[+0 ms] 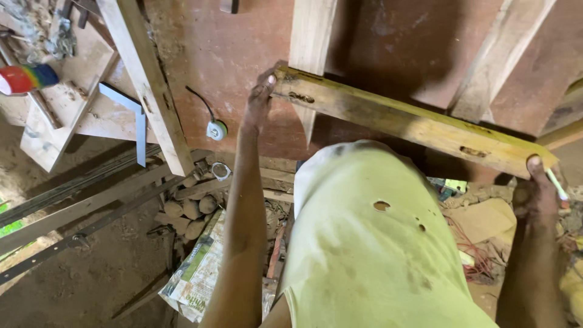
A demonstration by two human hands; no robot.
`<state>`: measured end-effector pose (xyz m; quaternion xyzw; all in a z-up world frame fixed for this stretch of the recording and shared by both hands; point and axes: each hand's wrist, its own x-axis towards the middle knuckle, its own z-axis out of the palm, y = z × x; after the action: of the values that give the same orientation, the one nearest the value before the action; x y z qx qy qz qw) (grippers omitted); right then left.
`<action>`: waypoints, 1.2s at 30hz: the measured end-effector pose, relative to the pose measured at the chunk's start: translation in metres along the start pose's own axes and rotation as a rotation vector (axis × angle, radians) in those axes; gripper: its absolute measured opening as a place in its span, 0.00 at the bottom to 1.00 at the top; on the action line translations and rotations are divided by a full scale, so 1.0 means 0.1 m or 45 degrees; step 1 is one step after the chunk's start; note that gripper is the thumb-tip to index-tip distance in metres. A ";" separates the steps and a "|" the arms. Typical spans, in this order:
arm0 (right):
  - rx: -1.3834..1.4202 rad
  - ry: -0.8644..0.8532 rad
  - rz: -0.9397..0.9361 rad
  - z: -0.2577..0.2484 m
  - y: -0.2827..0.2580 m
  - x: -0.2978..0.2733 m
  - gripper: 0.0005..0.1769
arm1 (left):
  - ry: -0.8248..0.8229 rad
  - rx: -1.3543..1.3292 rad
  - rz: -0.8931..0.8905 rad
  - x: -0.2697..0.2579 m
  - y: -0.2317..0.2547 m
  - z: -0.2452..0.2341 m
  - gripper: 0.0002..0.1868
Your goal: The person uses a metal square and a white marker to draw straight lines on a piece of light-colored wood. They then use a long wooden straightedge to draw additional lines on the same piece of wood. The task involves precise alignment of the tools to ensure accurate markings.
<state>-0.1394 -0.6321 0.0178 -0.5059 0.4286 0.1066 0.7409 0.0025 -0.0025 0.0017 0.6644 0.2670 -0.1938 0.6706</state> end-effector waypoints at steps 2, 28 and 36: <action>0.024 -0.123 -0.135 -0.08 0.04 0.00 0.16 | -0.034 -0.051 0.018 -0.04 0.09 0.02 0.23; -0.929 -0.200 -0.121 -0.13 -0.22 -0.01 0.18 | -0.092 -0.177 -0.102 0.08 -0.02 -0.20 0.32; -0.476 -0.058 0.199 0.00 -0.33 -0.03 0.26 | -0.112 -0.277 -0.129 0.13 -0.01 -0.22 0.33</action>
<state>-0.1223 -0.6468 0.0418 -0.5974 0.4226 0.2529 0.6329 0.0102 0.0203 -0.0066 0.5641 0.2902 -0.2262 0.7392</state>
